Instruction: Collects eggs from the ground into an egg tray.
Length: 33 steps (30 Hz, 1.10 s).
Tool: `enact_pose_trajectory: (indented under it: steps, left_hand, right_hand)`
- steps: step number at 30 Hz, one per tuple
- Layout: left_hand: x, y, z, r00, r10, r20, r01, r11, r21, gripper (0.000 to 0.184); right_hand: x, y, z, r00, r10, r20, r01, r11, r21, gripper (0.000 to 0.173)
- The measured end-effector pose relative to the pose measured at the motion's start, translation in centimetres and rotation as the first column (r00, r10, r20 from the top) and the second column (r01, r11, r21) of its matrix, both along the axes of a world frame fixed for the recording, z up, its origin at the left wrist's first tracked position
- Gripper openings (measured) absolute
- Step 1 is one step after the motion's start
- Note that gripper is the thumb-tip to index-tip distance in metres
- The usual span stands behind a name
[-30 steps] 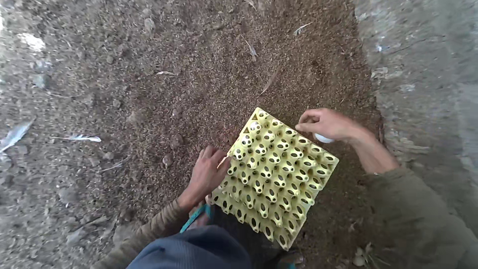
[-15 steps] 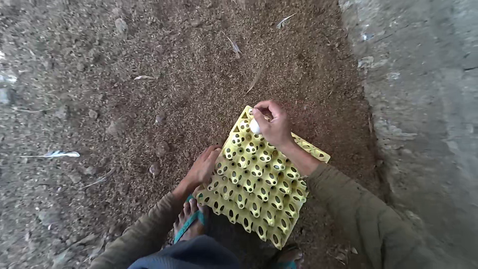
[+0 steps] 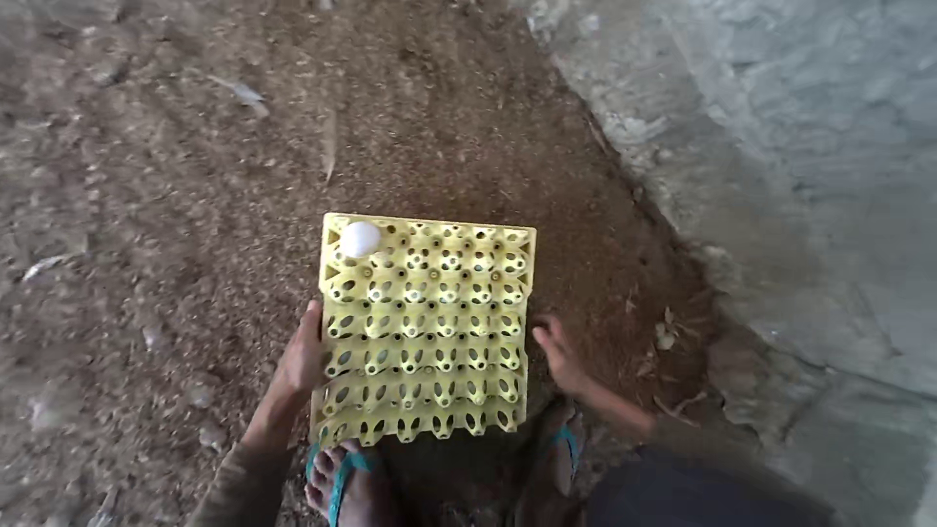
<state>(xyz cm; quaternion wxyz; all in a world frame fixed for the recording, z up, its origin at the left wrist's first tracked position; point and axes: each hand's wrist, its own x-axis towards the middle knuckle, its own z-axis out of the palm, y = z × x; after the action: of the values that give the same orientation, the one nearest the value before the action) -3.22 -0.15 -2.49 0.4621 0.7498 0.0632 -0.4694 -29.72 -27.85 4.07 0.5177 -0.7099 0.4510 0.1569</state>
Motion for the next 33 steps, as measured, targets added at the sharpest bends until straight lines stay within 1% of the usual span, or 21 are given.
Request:
enact_pose_trajectory:
  steps: [2, 5, 8, 9, 11, 14, 17, 19, 21, 24, 26, 28, 30, 32, 33]
  left_hand:
    - [0.0, -0.6, 0.0, 1.0, 0.022, 0.019, -0.022, 1.0, 0.004, 0.069]
    - [-0.9, -1.7, 1.0, 0.995, 0.09, 0.044, -0.093, 0.994, 0.06, 0.062]
    - [-1.6, -2.1, 1.4, 0.984, 0.153, 0.094, -0.15, 0.988, -0.041, 0.055]
    - [-2.0, -2.1, 1.5, 0.982, 0.155, 0.103, -0.148, 0.986, -0.073, 0.054]
    - [-2.9, -2.3, 2.5, 0.981, 0.16, 0.111, -0.152, 0.985, -0.081, 0.053]
    - [-4.7, -3.8, 4.2, 0.98, 0.174, 0.101, -0.163, 0.981, -0.107, 0.049]
    - [-6.3, -7.0, 5.5, 0.987, 0.111, 0.117, -0.087, 0.977, -0.193, 0.045]
    - [-7.4, -9.6, 5.2, 0.99, 0.048, 0.132, -0.021, 0.979, -0.204, 0.045]
    - [-8.7, -12.3, 4.8, 0.987, -0.022, 0.158, 0.047, 0.987, -0.152, 0.047]
    - [-10.4, -15.3, 4.4, 0.954, -0.196, 0.229, 0.211, 0.977, -0.042, 0.056]
    - [-11.1, -16.4, 3.8, 0.924, -0.282, 0.258, 0.3, 0.953, -0.035, 0.06]
    - [-11.8, -17.0, 3.2, 0.919, -0.295, 0.261, 0.316, 0.948, -0.041, 0.061]
    - [-12.4, -17.3, 2.6, 0.931, -0.256, 0.261, 0.282, 0.957, -0.068, 0.058]
    - [-12.5, -17.4, 1.8, 0.936, -0.226, 0.269, 0.258, 0.962, -0.089, 0.055]
    - [-12.4, -17.3, 1.5, 0.931, -0.233, 0.281, 0.266, 0.96, -0.085, 0.055]
  right_hand:
    - [0.2, 2.0, -1.4, 0.993, -0.098, 0.068, 0.091, 0.992, 0.091, 0.057]
    - [0.8, 2.6, -1.8, 0.97, -0.231, 0.076, 0.218, 0.964, 0.151, 0.058]
    - [1.3, 3.1, -2.8, 0.912, -0.392, 0.117, 0.368, 0.911, 0.185, 0.057]
    - [1.1, 3.0, -2.9, 0.899, -0.42, 0.128, 0.391, 0.898, 0.201, 0.057]
    - [0.4, 2.4, -2.6, 0.881, -0.454, 0.134, 0.418, 0.879, 0.23, 0.056]
    - [-1.1, 0.5, -1.5, 0.845, -0.515, 0.142, 0.475, 0.846, 0.243, 0.053]
    - [-4.1, -1.5, -0.9, 0.82, -0.554, 0.144, 0.52, 0.826, 0.218, 0.053]
    - [-6.5, -2.6, -1.1, 0.809, -0.567, 0.157, 0.546, 0.823, 0.158, 0.052]
    - [-8.7, -4.0, -1.3, 0.799, -0.577, 0.169, 0.57, 0.816, 0.097, 0.051]
    - [-11.5, -5.7, -2.4, 0.779, -0.608, 0.155, 0.609, 0.792, 0.047, 0.05]
    - [-13.0, -6.3, -3.2, 0.757, -0.638, 0.139, 0.638, 0.768, 0.053, 0.051]
    - [-13.9, -6.6, -3.9, 0.734, -0.664, 0.143, 0.66, 0.747, 0.081, 0.05]
    - [-14.5, -6.7, -4.5, 0.727, -0.668, 0.158, 0.661, 0.743, 0.105, 0.05]
    - [-14.9, -7.0, -4.6, 0.742, -0.653, 0.15, 0.64, 0.757, 0.131, 0.049]
    - [-15.3, -7.3, -4.6, 0.766, -0.628, 0.138, 0.612, 0.778, 0.143, 0.05]
